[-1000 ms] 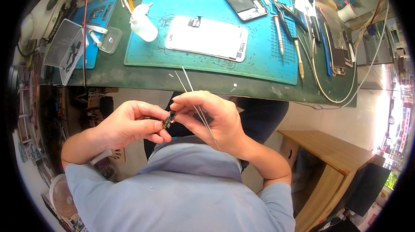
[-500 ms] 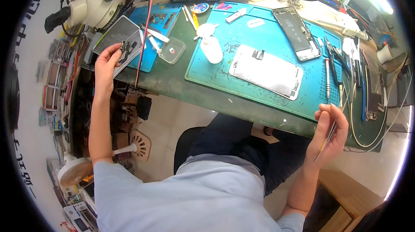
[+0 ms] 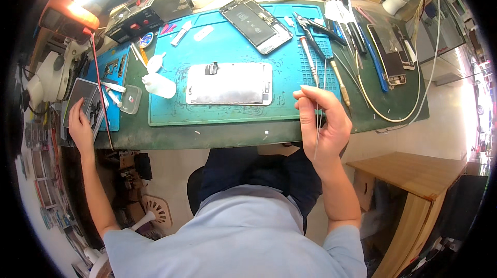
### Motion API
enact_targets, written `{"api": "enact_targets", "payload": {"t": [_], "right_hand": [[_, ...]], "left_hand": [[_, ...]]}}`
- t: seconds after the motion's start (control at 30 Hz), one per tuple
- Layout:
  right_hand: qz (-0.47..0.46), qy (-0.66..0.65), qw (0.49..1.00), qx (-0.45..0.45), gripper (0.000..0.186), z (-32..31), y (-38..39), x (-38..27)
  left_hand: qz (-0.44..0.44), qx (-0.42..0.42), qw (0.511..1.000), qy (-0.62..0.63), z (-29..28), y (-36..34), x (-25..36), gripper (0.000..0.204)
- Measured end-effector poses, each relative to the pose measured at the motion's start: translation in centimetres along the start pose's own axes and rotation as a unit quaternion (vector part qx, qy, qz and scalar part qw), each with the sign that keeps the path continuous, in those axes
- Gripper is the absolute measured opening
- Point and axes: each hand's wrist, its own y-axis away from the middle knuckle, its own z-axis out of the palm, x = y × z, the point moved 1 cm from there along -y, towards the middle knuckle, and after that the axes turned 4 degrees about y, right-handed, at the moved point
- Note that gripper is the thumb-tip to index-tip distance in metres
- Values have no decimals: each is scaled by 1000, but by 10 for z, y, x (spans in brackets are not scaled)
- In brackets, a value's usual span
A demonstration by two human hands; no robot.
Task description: The person uses a screwdriver and tweezers to remove screws and small components from a disassembled smartphone chassis on a workbench. They carefully manipulate the internal parts, occasionally picking up and placing down tools and components.
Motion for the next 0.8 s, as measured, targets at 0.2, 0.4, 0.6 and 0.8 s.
{"api": "enact_targets", "payload": {"t": [0.2, 0.4, 0.6, 0.8], "right_hand": [[13, -14, 1000, -19, 24, 3, 1, -3], [41, -70, 997, 1, 32, 2, 5, -2], [-44, 219, 975, -9, 23, -32, -22, -6], [-2, 265, 964, 25, 30, -74, -13, 8]], "left_hand": [[160, 79, 979, -99, -14, 4, 65, 35], [57, -70, 967, 237, -4, 18, 146, 55], [83, -144, 907, 387, 41, 5, 215, 99], [77, -131, 897, 414, 52, -3, 213, 81]]}}
